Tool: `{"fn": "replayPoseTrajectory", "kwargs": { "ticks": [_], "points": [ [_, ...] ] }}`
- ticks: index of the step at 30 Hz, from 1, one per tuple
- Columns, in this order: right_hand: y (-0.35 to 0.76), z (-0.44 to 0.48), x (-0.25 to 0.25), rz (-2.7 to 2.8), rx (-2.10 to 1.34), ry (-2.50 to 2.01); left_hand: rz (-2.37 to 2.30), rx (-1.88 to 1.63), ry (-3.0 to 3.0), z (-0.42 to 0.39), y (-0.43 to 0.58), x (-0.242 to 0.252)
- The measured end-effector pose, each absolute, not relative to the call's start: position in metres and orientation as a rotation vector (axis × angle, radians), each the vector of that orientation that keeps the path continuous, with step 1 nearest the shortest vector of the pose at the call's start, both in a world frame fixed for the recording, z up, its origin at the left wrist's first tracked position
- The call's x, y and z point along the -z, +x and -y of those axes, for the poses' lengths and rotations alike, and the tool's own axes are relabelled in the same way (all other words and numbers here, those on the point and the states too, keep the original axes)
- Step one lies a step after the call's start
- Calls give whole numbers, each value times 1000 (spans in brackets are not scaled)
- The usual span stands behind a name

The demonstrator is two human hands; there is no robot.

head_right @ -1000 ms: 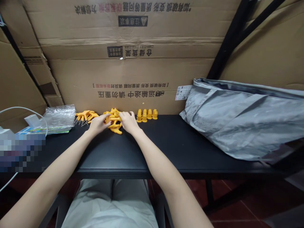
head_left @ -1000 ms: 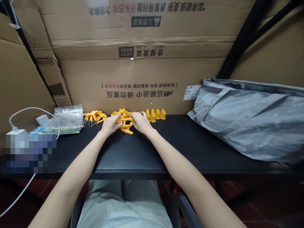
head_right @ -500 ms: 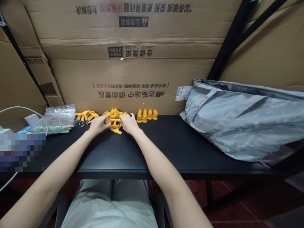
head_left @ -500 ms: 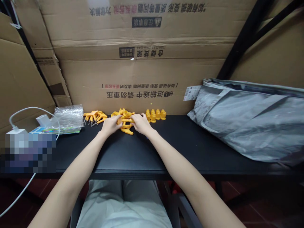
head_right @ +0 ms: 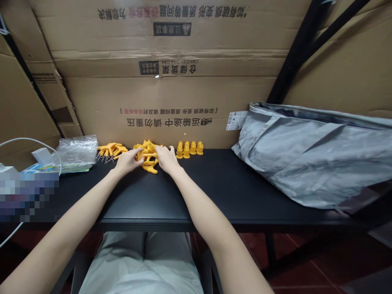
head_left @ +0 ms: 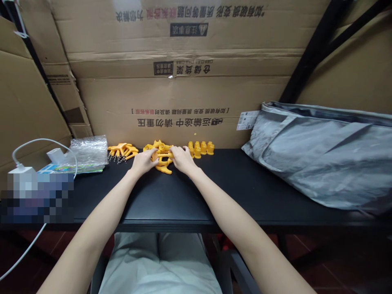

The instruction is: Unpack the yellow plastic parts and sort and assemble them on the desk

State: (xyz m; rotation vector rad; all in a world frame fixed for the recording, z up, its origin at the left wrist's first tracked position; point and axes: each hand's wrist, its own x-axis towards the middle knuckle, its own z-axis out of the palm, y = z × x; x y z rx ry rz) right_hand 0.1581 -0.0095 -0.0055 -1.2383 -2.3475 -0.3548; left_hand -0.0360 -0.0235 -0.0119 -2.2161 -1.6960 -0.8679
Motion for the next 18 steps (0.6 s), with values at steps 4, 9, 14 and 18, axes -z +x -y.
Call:
{"fn": "replayPoseTrajectory", "kwargs": {
  "ticks": [4, 9, 14, 18],
  "points": [
    [158, 11, 5, 2351, 383, -1261, 1697, 892, -2218, 23, -35, 12],
    [158, 11, 4, 2333, 422, -1264, 1704, 899, -2221, 25, -34, 10],
    [157, 10, 4, 2313, 444, -1285, 1736, 890, -2229, 27, -33, 8],
    [157, 11, 2, 2318, 428, -1314, 1763, 900, -2229, 28, -34, 7]
  ]
}}
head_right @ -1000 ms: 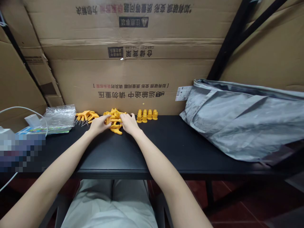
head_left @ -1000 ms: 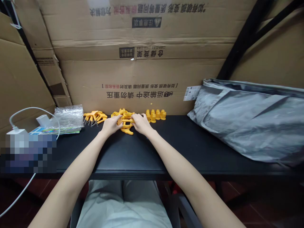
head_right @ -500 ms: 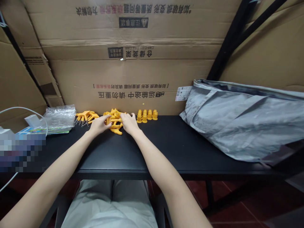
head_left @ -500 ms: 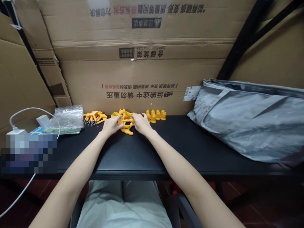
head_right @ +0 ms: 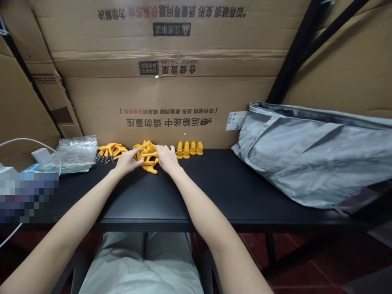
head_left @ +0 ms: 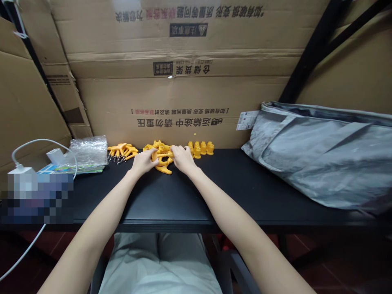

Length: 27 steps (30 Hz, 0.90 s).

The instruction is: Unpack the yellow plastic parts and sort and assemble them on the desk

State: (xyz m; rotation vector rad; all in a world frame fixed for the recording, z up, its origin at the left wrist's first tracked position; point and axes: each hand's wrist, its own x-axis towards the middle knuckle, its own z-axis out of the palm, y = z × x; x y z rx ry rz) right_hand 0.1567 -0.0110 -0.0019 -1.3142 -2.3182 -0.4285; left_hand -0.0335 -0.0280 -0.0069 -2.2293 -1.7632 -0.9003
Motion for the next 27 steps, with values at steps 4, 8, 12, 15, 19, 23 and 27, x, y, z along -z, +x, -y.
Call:
{"fn": "replayPoseTrajectory", "kwargs": {
  "ticks": [4, 8, 12, 15, 19, 23, 27],
  "points": [
    [160, 11, 1, 2375, 397, -1236, 1783, 914, -2217, 27, -38, 7],
    [163, 10, 4, 2402, 415, -1149, 1772, 941, -2207, 26, -40, 6],
    [164, 8, 5, 2398, 457, -1152, 1789, 932, -2210, 27, -40, 5],
    [170, 1, 6, 2307, 469, -1181, 1813, 939, -2173, 27, -43, 5],
    [191, -15, 8, 1983, 413, -1287, 1886, 995, -2074, 24, -53, 6],
    [222, -31, 14, 1631, 342, -1506, 2000, 1051, -1988, 21, -62, 6],
    [251, -41, 26, 1375, 164, -1788, 2055, 1115, -1919, 16, -69, 9]
  ]
}}
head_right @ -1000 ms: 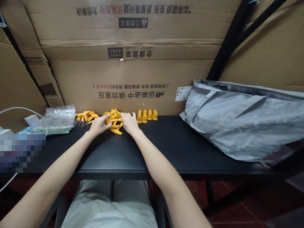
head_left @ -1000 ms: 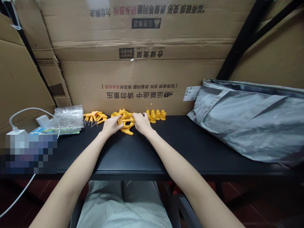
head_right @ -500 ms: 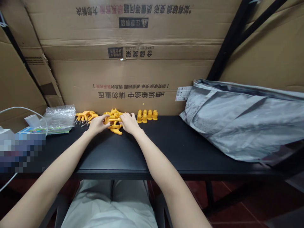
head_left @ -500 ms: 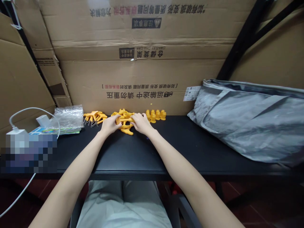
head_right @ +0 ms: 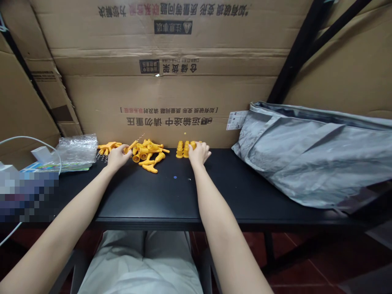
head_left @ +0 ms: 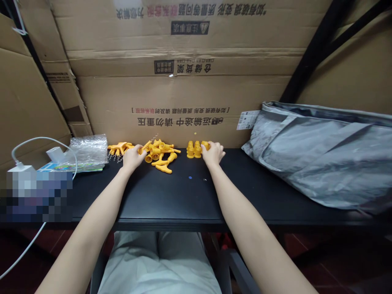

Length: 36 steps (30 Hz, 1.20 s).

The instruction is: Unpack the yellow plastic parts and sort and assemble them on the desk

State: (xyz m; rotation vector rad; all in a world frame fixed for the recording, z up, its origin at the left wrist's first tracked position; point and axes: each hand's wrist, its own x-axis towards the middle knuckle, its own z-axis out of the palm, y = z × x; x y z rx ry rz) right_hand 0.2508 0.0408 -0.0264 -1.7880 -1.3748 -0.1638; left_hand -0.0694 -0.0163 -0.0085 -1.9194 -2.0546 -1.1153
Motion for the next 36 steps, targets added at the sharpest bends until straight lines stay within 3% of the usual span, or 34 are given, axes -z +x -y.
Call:
{"fn": "replayPoseTrajectory", "kwargs": {
  "ticks": [8, 16, 19, 32, 36],
  "points": [
    [268, -56, 52, 1185, -127, -1939, 2120, 1399, -1791, -1, -85, 17],
    [267, -56, 47, 1100, -252, -1996, 2112, 2335, -1754, -11, -95, 24],
    [266, -54, 45, 1098, -245, -1997, 2071, 2535, -1696, -14, -95, 24],
    [264, -52, 43, 1139, -220, -2025, 2065, 2451, -1514, -20, -108, 25],
    [263, -51, 42, 1151, -203, -2027, 2026, 2184, -1631, -20, -114, 29]
  ]
}}
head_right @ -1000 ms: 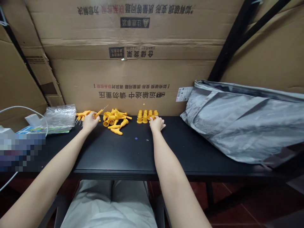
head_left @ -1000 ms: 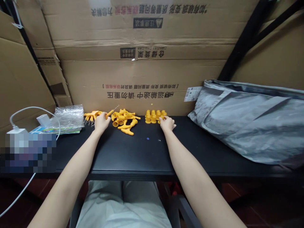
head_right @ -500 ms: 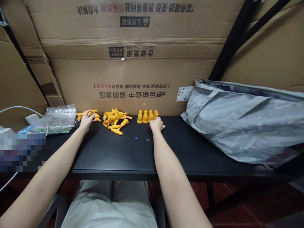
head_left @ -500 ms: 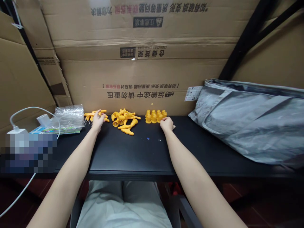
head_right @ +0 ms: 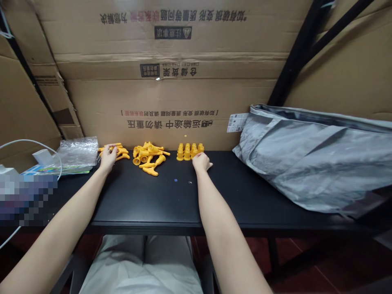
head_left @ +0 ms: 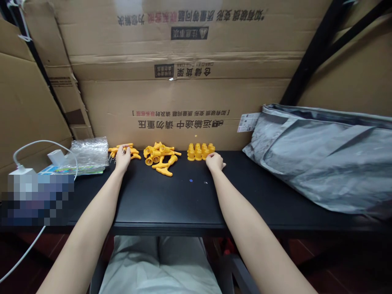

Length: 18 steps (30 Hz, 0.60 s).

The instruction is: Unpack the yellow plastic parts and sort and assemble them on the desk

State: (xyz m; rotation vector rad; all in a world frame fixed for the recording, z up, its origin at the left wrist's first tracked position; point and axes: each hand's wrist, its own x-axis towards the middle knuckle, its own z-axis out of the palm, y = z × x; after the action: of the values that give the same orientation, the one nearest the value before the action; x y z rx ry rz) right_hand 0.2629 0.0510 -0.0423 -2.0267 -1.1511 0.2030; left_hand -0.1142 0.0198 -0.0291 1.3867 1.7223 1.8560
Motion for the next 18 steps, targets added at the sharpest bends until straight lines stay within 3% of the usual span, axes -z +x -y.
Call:
{"fn": "replayPoseTrajectory", "kwargs": {
  "ticks": [5, 9, 18],
  "points": [
    [260, -49, 41, 1201, -177, -2028, -2199, -1435, 1674, -15, -120, 35],
    [258, -47, 39, 1234, -158, -2023, -2307, -1148, 1733, -17, -122, 42],
    [255, -45, 37, 1288, -139, -2009, -2432, -1172, 1727, -19, -127, 43]
  ]
}}
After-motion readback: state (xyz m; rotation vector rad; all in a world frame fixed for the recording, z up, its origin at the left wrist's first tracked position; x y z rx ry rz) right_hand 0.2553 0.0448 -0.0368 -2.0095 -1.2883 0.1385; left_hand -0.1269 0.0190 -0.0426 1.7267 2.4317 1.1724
